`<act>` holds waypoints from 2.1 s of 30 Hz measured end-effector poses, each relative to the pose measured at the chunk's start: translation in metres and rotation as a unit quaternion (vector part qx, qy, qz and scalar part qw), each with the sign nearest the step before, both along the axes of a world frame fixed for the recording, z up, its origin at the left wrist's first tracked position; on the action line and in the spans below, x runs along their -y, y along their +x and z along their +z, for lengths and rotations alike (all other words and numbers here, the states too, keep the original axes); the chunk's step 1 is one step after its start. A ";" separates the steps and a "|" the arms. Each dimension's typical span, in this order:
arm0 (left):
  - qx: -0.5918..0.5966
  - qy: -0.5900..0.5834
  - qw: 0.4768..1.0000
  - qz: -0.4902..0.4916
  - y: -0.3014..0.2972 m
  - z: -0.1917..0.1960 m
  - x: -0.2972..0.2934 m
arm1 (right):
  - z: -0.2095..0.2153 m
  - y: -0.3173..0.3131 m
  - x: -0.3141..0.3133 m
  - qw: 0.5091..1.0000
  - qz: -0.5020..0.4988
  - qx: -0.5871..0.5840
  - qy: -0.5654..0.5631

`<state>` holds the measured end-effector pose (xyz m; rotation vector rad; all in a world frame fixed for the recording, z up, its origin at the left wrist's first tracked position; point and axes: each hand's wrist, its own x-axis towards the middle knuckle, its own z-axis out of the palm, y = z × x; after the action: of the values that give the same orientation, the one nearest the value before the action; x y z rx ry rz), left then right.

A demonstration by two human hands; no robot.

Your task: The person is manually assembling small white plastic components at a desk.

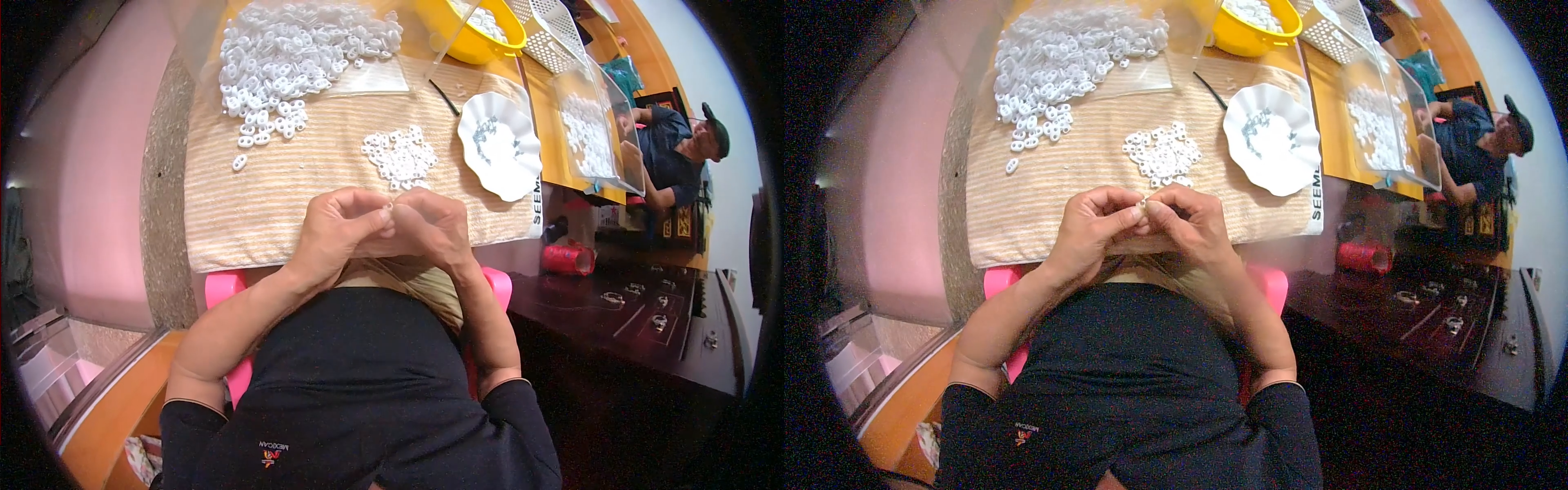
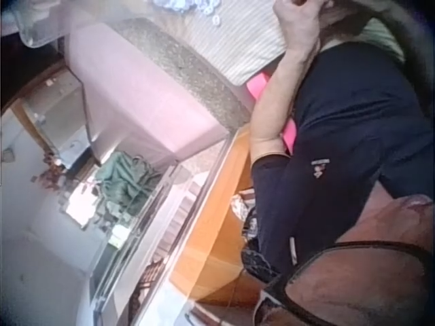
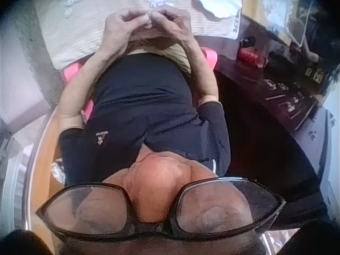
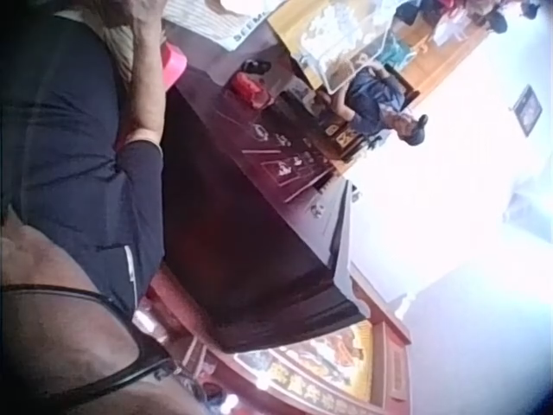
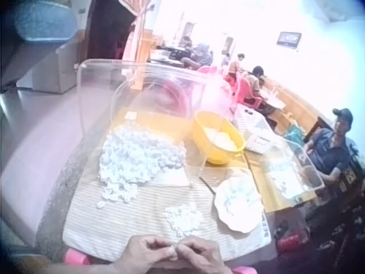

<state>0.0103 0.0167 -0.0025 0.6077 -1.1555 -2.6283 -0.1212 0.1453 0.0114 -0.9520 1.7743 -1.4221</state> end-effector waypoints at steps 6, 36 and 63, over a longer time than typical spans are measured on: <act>0.001 0.035 0.999 -0.007 -0.001 0.003 0.002 | 0.002 -0.004 0.000 1.000 0.008 -0.006 -0.005; -0.057 0.077 0.988 0.119 0.009 0.027 0.015 | 0.028 -0.029 0.125 0.961 0.124 -0.244 0.029; -0.078 0.032 0.990 0.113 0.013 0.031 0.017 | 0.020 -0.014 0.141 0.847 0.242 -0.470 0.058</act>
<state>0.0237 -0.0003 0.0288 0.5015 -0.9039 -2.4760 -0.1351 0.0039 0.0313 -2.0791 1.9758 -0.4990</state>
